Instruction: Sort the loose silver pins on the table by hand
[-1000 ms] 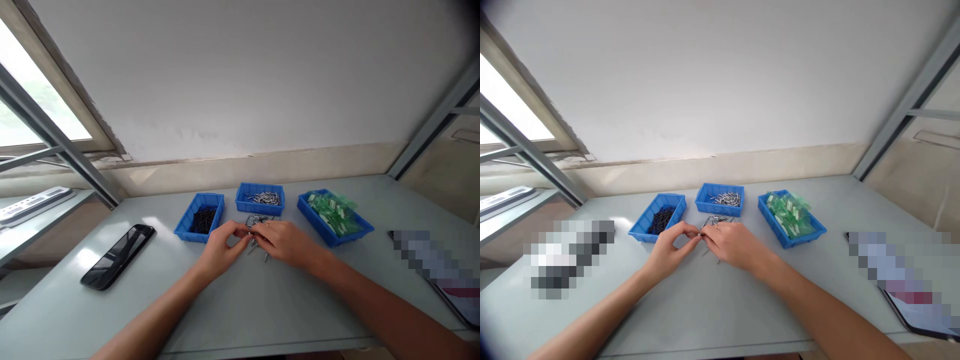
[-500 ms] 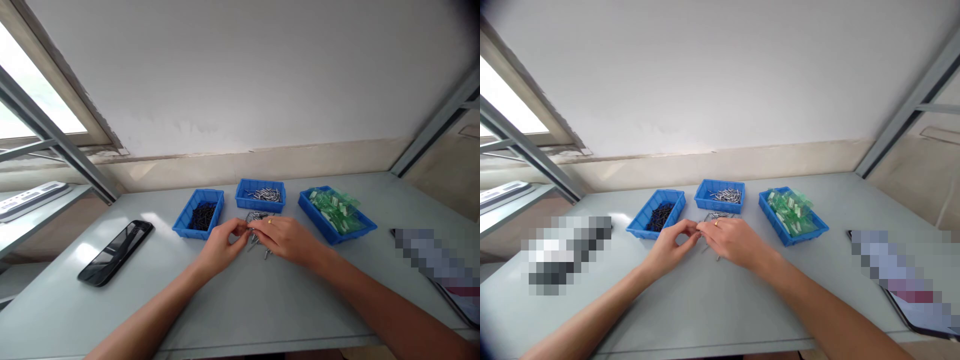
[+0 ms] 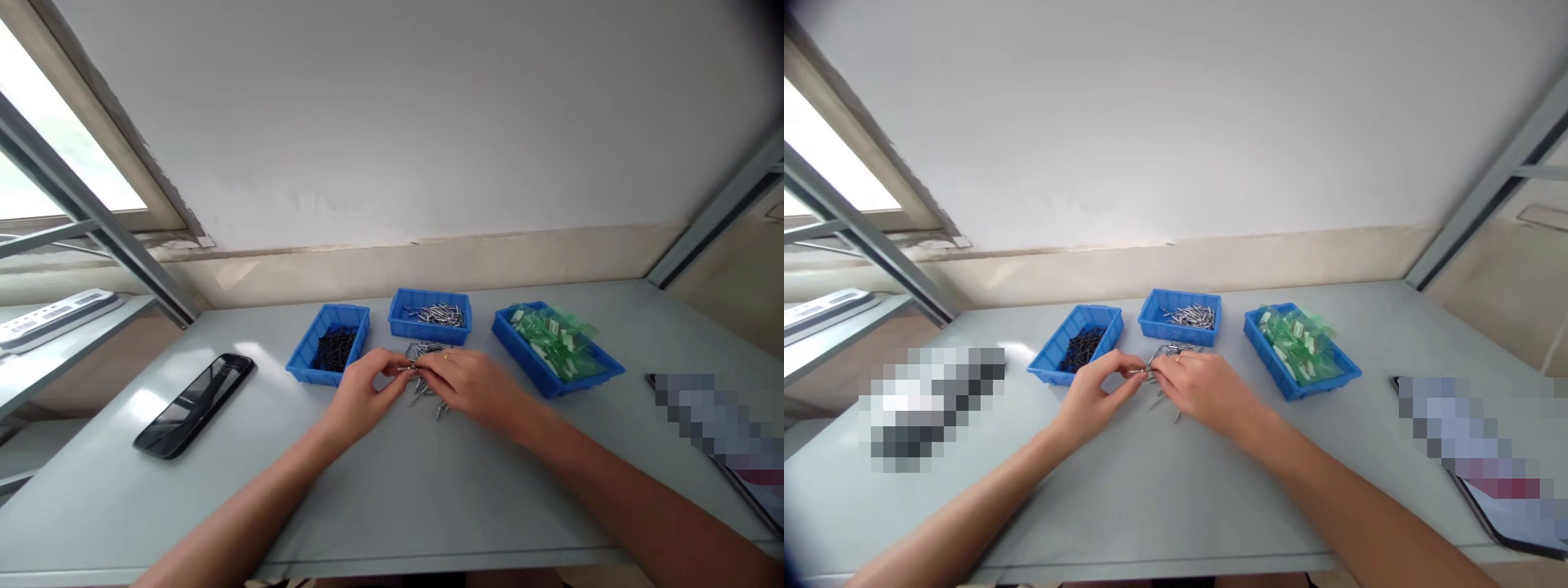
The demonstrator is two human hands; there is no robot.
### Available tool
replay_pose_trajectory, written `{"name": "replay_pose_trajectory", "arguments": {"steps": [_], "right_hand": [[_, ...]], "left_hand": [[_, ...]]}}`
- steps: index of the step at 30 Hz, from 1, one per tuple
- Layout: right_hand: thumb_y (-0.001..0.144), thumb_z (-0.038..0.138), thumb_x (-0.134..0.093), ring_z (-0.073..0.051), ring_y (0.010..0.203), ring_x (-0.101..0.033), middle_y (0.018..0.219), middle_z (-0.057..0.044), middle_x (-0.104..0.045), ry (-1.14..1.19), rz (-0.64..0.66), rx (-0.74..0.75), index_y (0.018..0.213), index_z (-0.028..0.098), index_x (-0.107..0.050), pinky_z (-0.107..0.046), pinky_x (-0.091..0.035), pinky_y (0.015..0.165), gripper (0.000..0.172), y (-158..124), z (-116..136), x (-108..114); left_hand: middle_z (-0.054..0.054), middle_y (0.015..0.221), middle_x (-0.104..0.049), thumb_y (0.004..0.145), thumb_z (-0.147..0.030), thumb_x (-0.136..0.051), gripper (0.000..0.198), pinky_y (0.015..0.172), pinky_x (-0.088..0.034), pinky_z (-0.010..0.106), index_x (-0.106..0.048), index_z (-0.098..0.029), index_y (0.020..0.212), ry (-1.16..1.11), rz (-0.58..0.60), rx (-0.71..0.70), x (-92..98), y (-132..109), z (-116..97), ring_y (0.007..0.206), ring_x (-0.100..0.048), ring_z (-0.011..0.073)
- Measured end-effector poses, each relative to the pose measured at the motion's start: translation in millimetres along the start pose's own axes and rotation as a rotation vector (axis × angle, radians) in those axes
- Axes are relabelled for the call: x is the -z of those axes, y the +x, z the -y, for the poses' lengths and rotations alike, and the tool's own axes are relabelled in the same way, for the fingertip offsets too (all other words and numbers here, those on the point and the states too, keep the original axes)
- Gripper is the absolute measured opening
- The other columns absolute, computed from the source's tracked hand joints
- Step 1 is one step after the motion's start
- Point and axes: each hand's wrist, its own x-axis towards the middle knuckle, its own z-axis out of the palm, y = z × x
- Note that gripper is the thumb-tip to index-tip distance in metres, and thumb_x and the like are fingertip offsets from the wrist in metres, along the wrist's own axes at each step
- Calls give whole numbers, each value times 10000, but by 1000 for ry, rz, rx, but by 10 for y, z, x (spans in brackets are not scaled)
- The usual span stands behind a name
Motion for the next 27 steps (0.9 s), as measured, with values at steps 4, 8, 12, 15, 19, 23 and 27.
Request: {"name": "replay_pose_trajectory", "arguments": {"steps": [4, 8, 12, 15, 19, 23, 27], "right_hand": [[933, 223, -382, -163, 719, -613, 747, -42, -643, 1, 42, 19, 903, 170, -572, -270, -428, 634, 200, -3, 16, -4], [931, 244, -396, -163, 703, -610, 754, -49, -650, -11, 66, 59, 873, 166, -586, -269, -425, 626, 214, -1, 24, -8], [932, 250, -390, -170, 756, -618, 831, -57, -668, 0, -13, 8, 988, 172, -575, -278, -444, 657, 208, 6, 9, 35], [937, 252, -379, -166, 800, -619, 904, -64, -668, 24, -56, -4, 1066, 176, -545, -277, -457, 678, 224, 10, 1, 66], [943, 225, -360, -171, 799, -614, 873, -62, -666, -16, 13, 58, 1010, 174, -574, -293, -453, 706, 229, 10, -5, 58], [943, 241, -369, -172, 773, -609, 826, -53, -659, -14, 21, 6, 971, 171, -581, -289, -440, 676, 225, 7, 3, 30], [940, 231, -373, -162, 751, -611, 782, -42, -649, 4, 83, -6, 933, 165, -578, -275, -430, 661, 216, 3, 31, 8]], "left_hand": [[9, 748, -639, 836, -260, -556, 105, 611, -474, 224, -619, -182, 866, -18, 6, 12, 4, 0, -11, 694, -585, 133], [21, 801, -657, 848, -269, -537, 120, 659, -486, 243, -612, -179, 870, -53, 44, 60, -8, 7, 23, 737, -608, 145], [20, 855, -673, 860, -285, -523, 135, 672, -496, 234, -582, -186, 929, -164, 81, 142, -19, 12, 45, 799, -630, 149], [-1, 769, -659, 856, -275, -530, 108, 622, -483, 211, -577, -179, 876, -164, 111, 133, -16, 13, 24, 730, -617, 128], [-7, 714, -634, 846, -284, -542, 126, 602, -467, 219, -606, -176, 845, -73, 106, 96, -9, 21, -1, 663, -577, 119], [2, 752, -646, 828, -270, -567, 109, 630, -473, 228, -617, -174, 837, -54, 60, 90, -5, 23, 0, 687, -584, 124], [-4, 737, -638, 824, -262, -571, 100, 623, -471, 221, -618, -175, 839, -54, 51, 72, -3, 13, -11, 683, -587, 122]]}}
